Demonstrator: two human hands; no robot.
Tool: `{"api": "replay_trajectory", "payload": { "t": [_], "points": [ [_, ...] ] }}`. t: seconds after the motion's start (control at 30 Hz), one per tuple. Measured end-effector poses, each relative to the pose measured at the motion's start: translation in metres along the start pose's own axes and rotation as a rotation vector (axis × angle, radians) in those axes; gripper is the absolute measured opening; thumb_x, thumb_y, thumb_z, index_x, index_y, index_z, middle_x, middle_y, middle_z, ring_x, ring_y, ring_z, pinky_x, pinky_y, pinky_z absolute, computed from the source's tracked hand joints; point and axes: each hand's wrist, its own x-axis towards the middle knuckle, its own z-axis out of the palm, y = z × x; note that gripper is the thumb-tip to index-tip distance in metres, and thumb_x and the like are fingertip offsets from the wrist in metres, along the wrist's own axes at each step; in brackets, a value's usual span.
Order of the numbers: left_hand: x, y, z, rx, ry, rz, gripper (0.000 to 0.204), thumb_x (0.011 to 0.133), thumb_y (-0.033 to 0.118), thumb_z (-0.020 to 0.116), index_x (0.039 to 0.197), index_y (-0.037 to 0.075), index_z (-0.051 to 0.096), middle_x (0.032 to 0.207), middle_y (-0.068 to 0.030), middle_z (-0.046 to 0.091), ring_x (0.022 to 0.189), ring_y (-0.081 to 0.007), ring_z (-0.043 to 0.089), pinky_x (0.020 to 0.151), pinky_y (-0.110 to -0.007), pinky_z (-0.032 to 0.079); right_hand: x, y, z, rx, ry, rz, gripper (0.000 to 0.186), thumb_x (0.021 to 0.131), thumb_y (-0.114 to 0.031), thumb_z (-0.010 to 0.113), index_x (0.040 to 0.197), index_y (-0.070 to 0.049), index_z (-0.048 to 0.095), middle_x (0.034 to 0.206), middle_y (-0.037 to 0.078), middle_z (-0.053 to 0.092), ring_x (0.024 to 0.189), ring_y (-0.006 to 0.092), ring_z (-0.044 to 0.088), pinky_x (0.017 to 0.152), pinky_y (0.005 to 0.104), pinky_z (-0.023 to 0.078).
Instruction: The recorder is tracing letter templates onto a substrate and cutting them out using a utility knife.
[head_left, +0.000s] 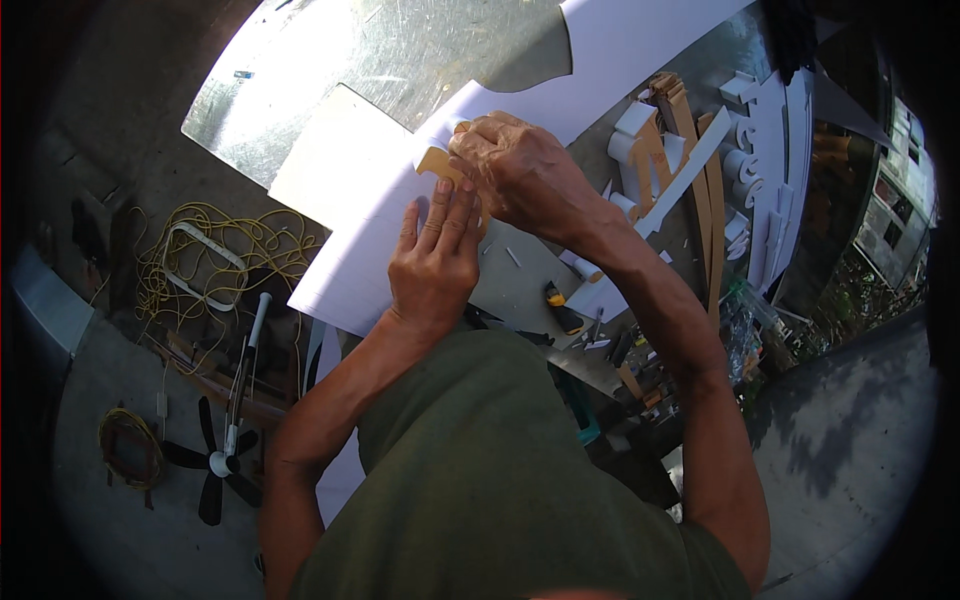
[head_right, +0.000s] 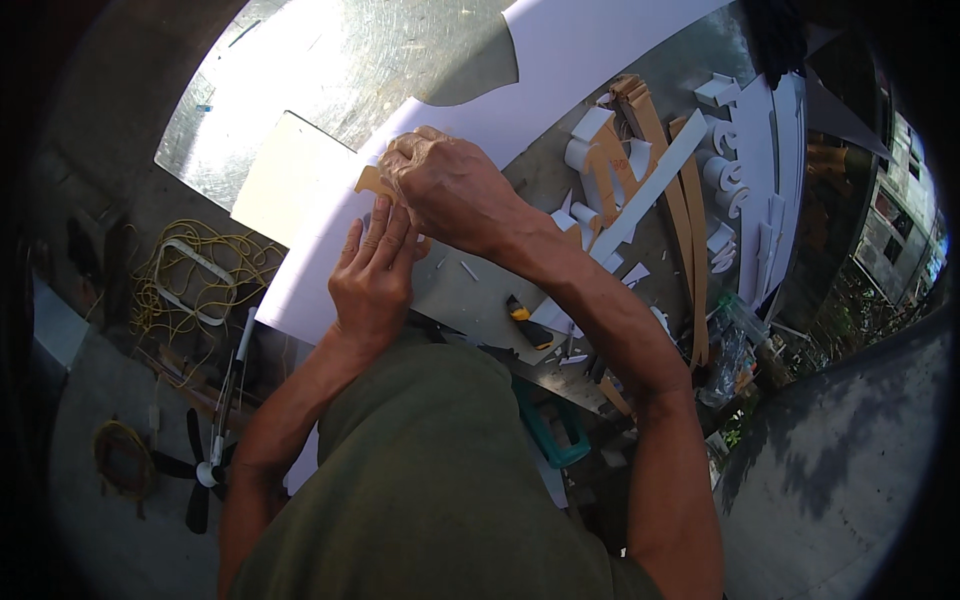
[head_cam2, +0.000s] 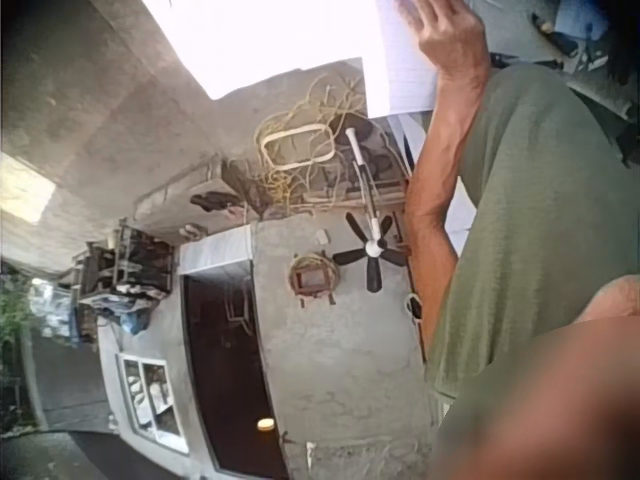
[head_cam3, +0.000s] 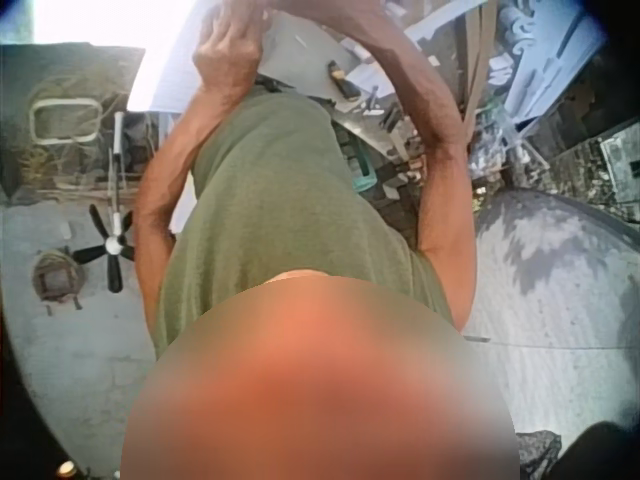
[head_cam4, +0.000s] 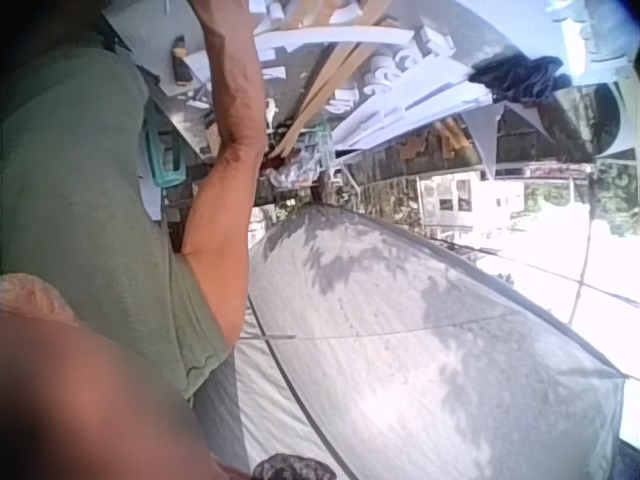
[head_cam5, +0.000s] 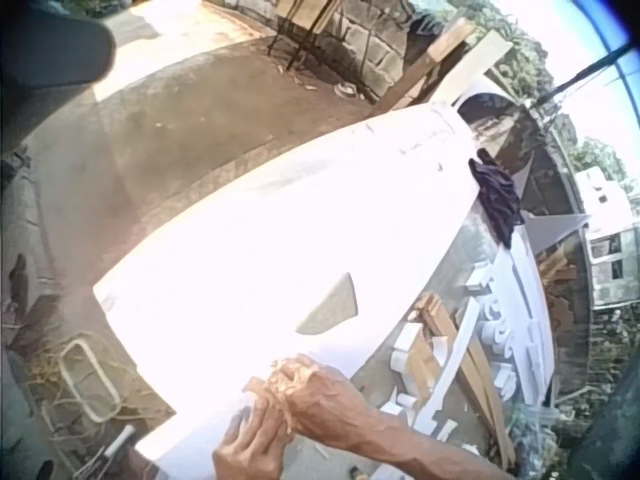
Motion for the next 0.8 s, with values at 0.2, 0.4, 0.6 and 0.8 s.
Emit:
{"api": "replay_trajectory", "payload": {
  "t": [0.2, 0.4, 0.6, 0.8],
  "points": [
    [-0.005, 0.001, 0.008, -0.054, 0.02, -0.037, 0.027, 0.086, 0.005, 0.067, 0.112, 0.004, 0.075, 0.141, -0.01, 0.062, 0.132, -0.0292, 0.058, 0.097, -0.054, 0.055, -0.008, -0.014, -0.01, 0.042, 0.117, 0.005, 0.023, 0.086, -0.001, 0.074, 0.108, 0.003, 0.068, 0.096, 0.015, 0.071, 0.083, 0.0273, 0.067, 0.072, 0.038, 0.056],
    [-0.005, 0.001, 0.012, -0.043, 0.069, -0.01, 0.028, 0.087, 0.007, 0.064, 0.113, 0.001, 0.075, 0.138, -0.0114, 0.064, 0.129, -0.0295, 0.061, 0.095, -0.055, 0.056, -0.038, -0.014, 0.002, 0.017, 0.311, -0.136, 0.035, 0.079, 0.002, 0.076, 0.112, 0.004, 0.066, 0.092, 0.011, 0.064, 0.082, 0.0264, 0.062, 0.07, 0.0365, 0.055],
    [-0.004, 0.001, 0.014, -0.03, 0.102, -0.019, 0.028, 0.087, 0.007, 0.063, 0.112, 0.001, 0.075, 0.135, -0.0121, 0.066, 0.128, -0.0291, 0.062, 0.094, -0.055, 0.056, -0.039, -0.006, 0.018, -0.061, 0.301, -0.195, 0.045, 0.072, 0.003, 0.076, 0.116, 0.005, 0.065, 0.095, 0.011, 0.063, 0.082, 0.026, 0.062, 0.067, 0.0361, 0.056],
    [-0.003, 0.001, 0.014, -0.026, 0.122, -0.007, 0.026, 0.086, 0.006, 0.064, 0.108, 0.001, 0.076, 0.132, -0.0119, 0.067, 0.125, -0.0291, 0.064, 0.092, -0.054, 0.056, -0.037, 0.001, 0.022, -0.16, 0.283, -0.197, 0.045, 0.071, 0.0, 0.076, 0.115, 0.003, 0.066, 0.094, 0.009, 0.062, 0.083, 0.0249, 0.061, 0.067, 0.0346, 0.056]
  ]
}}
